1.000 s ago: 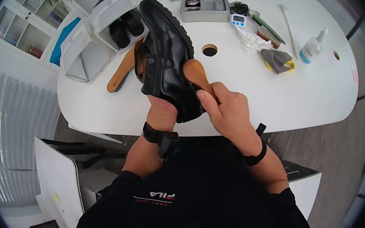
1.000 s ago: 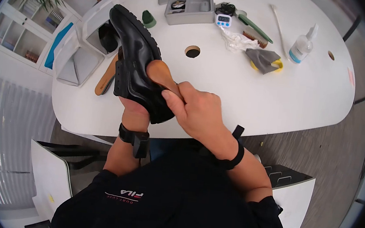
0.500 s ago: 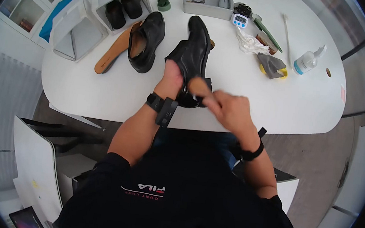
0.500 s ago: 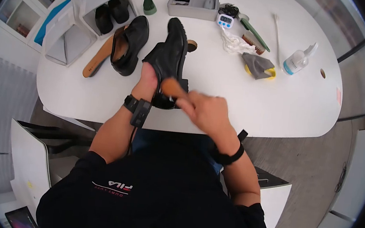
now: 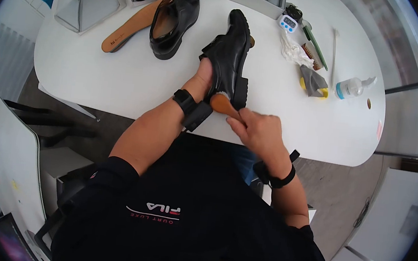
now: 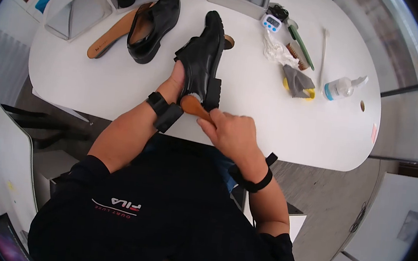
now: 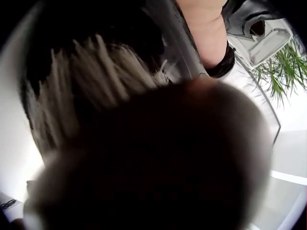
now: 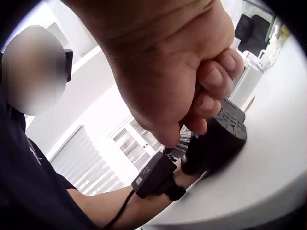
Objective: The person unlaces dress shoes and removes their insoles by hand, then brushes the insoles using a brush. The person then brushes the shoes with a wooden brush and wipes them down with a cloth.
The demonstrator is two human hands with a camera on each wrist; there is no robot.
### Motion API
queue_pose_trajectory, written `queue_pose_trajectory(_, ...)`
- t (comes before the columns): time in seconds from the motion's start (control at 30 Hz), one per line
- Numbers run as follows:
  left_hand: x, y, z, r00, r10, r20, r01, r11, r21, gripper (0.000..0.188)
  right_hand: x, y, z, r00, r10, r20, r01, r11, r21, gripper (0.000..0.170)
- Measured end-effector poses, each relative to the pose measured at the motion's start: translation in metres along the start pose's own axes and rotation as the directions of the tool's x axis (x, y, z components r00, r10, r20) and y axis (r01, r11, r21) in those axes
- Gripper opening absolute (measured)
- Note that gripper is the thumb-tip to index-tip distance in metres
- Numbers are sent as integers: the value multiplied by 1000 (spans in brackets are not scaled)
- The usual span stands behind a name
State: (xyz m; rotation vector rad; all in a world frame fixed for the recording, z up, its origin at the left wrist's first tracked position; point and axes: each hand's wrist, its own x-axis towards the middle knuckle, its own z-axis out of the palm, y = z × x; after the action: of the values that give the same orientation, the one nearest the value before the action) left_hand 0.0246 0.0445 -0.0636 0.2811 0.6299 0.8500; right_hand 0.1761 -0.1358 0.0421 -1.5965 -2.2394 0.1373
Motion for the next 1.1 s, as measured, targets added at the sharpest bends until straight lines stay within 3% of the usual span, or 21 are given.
queue_pose_trajectory(0.07,-7,2,7,998,49,-42,-49,999,-7,44,1,0,-2,998,-11,58,11,1000,-13,36)
queue_pose_trajectory(0.13,-13,2,10,999,9,-42,-9,1000,-3,43,6,8,-9,995,84,-52,-88,993,-76,35)
queue_pose_trajectory(0.17,-16,1,12,999,4,-46,-5,1000,-17,43,9,12,-13,984,179,-21,-181,979,-99,34)
queue_pose_trajectory(0.23,-15,5,16,1000,1,-26,-1,1000,-20,43,9,12,-11,992,126,-20,-127,988,-88,34)
queue_pose_trajectory(0.3,-11,6,11,998,43,43,-41,998,-57,41,3,8,-11,996,36,78,-37,999,11,36)
queue_pose_trajectory(0.37,-5,4,1,991,83,106,-73,993,-98,40,8,2,-14,994,20,103,-20,1000,4,37)
queue_pose_trajectory(0.43,3,1,-5,982,33,186,-10,992,-126,39,22,1,-18,998,56,26,-53,993,-101,38)
queue_pose_trajectory(0.57,-19,9,16,985,126,115,-121,992,-46,38,46,-7,-11,996,75,-41,-81,982,-173,40)
queue_pose_trajectory(0.63,-26,17,18,996,-28,90,34,997,-70,39,33,-18,-9,998,67,12,-62,974,-217,39)
queue_pose_trajectory(0.77,-21,15,9,982,12,187,21,985,-172,40,6,-31,-8,980,41,192,-2,979,-202,37)
queue_pose_trajectory(0.83,-20,19,7,974,-61,218,102,978,-182,41,1,-32,-7,973,-12,232,66,972,-227,37)
queue_pose_trajectory(1.1,-15,18,6,978,-50,204,86,981,-174,42,9,13,-32,970,-139,198,188,948,-256,36)
